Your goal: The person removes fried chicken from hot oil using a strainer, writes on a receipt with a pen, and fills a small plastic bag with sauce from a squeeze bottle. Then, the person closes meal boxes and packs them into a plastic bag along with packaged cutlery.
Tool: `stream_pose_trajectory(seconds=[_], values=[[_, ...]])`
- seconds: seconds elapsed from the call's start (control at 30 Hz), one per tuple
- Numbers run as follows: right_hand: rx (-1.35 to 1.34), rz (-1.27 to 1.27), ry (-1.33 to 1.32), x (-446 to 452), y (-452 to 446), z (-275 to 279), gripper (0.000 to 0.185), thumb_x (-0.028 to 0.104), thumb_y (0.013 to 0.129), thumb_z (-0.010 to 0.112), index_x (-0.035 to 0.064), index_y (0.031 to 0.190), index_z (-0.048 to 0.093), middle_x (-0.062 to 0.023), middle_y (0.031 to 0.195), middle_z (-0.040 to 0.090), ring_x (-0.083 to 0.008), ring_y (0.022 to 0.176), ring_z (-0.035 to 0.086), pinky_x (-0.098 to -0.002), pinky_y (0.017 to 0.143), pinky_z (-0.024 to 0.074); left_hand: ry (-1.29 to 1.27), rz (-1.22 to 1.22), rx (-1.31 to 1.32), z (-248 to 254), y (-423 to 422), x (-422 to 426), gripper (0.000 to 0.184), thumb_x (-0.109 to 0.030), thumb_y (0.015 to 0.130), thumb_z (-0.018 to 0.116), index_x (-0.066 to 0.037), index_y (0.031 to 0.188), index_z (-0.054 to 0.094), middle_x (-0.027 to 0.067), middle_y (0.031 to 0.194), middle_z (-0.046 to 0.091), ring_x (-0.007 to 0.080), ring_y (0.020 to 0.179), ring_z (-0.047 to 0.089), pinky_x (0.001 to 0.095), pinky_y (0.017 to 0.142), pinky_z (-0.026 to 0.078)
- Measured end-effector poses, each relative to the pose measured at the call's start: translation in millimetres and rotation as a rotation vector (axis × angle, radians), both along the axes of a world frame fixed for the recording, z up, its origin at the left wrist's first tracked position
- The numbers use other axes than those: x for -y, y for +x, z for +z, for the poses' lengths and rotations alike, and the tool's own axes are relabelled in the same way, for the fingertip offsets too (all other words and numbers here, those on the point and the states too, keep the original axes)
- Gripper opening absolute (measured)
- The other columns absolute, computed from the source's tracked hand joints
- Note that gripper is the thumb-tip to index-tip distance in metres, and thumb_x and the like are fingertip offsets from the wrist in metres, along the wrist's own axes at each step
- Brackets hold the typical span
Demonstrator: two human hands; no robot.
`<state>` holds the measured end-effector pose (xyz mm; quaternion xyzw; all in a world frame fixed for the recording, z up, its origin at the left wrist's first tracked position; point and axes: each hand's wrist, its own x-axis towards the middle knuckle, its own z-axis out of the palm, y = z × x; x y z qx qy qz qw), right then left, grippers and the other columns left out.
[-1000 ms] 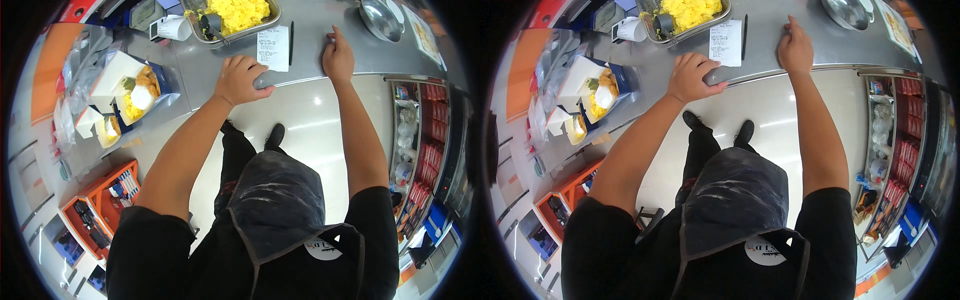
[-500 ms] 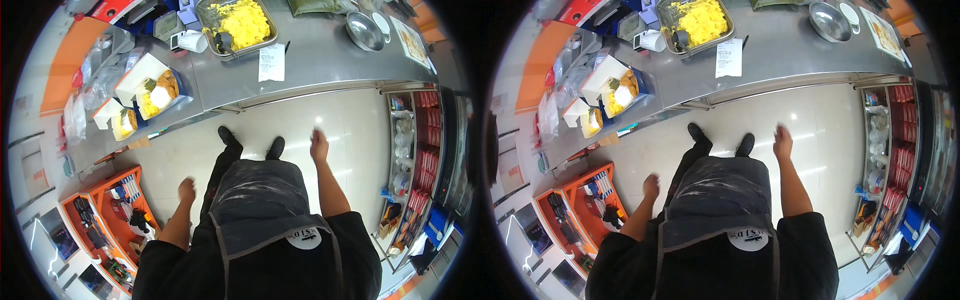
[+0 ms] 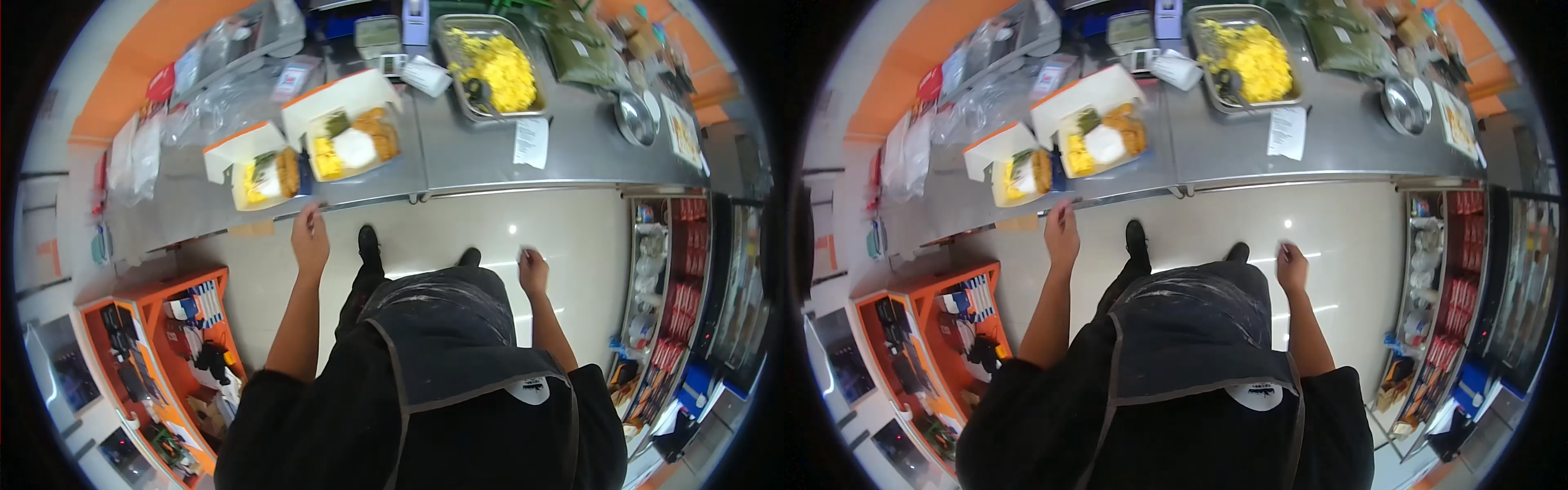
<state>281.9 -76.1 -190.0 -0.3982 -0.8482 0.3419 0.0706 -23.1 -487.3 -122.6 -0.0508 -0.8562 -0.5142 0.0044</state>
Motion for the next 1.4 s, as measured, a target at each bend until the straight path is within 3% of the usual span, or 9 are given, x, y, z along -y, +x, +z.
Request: stream_pose_trajectory(seconds=[0.07,0.2,0.33,0.5,0.57,0.67,0.7,0.93,1.4], values=[[-0.269,0.119,-0.111,36.0,-114.7,38.0,0.020,0.013,0.091,0.064,0.0005,0.107,0.067,-0.0127,0.084,0.069,-0.0185,0.074,0.066,-0.0308,0.068,0.0515,0.081,0.033,-0.009,-5.1,-37.6,-8.7,0.027,-0.013,0.097,0.056,0.002,0.119,0.060,0.0143,0.112,0.066,0.0206,0.103,0.064,0.0305,0.089,0.051],[-0.586,0.301,-0.128,101.0,-306.4,137.5,0.060,0.019,0.087,0.071,0.0015,0.138,0.045,-0.0140,0.120,0.060,-0.0244,0.096,0.063,-0.0337,0.083,0.0521,0.120,0.076,-0.049,-15.0,-68.1,-7.5,0.032,-0.012,0.097,0.056,0.004,0.125,0.057,0.0141,0.112,0.066,0.0183,0.100,0.064,0.0286,0.089,0.050],[-0.299,0.463,-0.107,94.6,-404.1,167.0,0.063,0.030,0.089,0.067,0.0028,0.140,0.043,-0.0195,0.132,0.055,-0.0329,0.114,0.058,-0.0392,0.091,0.0496,0.255,0.026,0.037,-1.5,-89.1,8.0,0.039,-0.011,0.094,0.058,0.005,0.129,0.054,0.0174,0.116,0.065,0.0204,0.105,0.064,0.0312,0.089,0.051],[-0.047,0.546,-0.139,105.9,-409.1,157.8,0.057,0.033,0.090,0.063,0.0027,0.136,0.049,-0.0241,0.135,0.054,-0.0415,0.122,0.053,-0.0430,0.098,0.0451,0.351,-0.092,0.094,23.3,-111.4,-32.0,0.045,-0.014,0.093,0.060,0.005,0.133,0.049,0.0176,0.115,0.065,0.0196,0.104,0.064,0.0311,0.087,0.052],[-0.520,0.255,0.373,126.5,-397.6,138.1,0.042,0.025,0.088,0.064,0.0037,0.124,0.058,-0.0195,0.120,0.064,-0.0402,0.109,0.061,-0.0428,0.094,0.0474,0.323,-0.056,0.104,41.4,-114.5,-47.4,0.046,-0.015,0.093,0.061,0.005,0.133,0.048,0.0170,0.113,0.066,0.0198,0.101,0.066,0.0314,0.087,0.052],[-0.768,0.247,0.373,163.7,-366.3,142.4,0.030,0.015,0.086,0.066,0.0045,0.115,0.062,-0.0178,0.110,0.064,-0.0317,0.099,0.063,-0.0390,0.088,0.0484,0.239,-0.061,0.162,62.7,-115.1,-58.4,0.040,-0.015,0.094,0.059,0.004,0.128,0.052,0.0171,0.107,0.068,0.0213,0.093,0.068,0.0322,0.082,0.053],[-0.711,0.541,0.312,167.1,-367.2,139.9,0.028,0.007,0.081,0.068,0.0061,0.108,0.063,-0.0159,0.110,0.061,-0.0294,0.095,0.062,-0.0414,0.084,0.0487,0.187,-0.066,0.150,62.2,-115.9,-58.3,0.038,-0.015,0.094,0.057,0.003,0.127,0.053,0.0174,0.105,0.068,0.0215,0.091,0.068,0.0324,0.080,0.053],[-0.237,0.770,0.487,187.2,-418.0,144.9,0.025,0.015,0.083,0.068,0.0109,0.107,0.065,-0.0076,0.107,0.061,-0.0293,0.103,0.057,-0.0424,0.088,0.0461,0.172,-0.062,0.067,64.1,-102.2,-48.9,0.030,-0.013,0.095,0.054,0.003,0.120,0.059,0.0173,0.098,0.069,0.0209,0.086,0.068,0.0327,0.075,0.053],[-0.365,0.617,0.661,191.6,-417.9,127.3,0.014,0.016,0.083,0.055,0.0144,0.091,0.066,-0.0071,0.101,0.057,-0.0249,0.103,0.054,-0.0422,0.087,0.0395,0.101,0.040,-0.130,73.4,-89.6,23.6,0.029,-0.012,0.098,0.055,0.002,0.123,0.057,0.0111,0.112,0.065,0.0153,0.098,0.061,0.0285,0.084,0.048]])
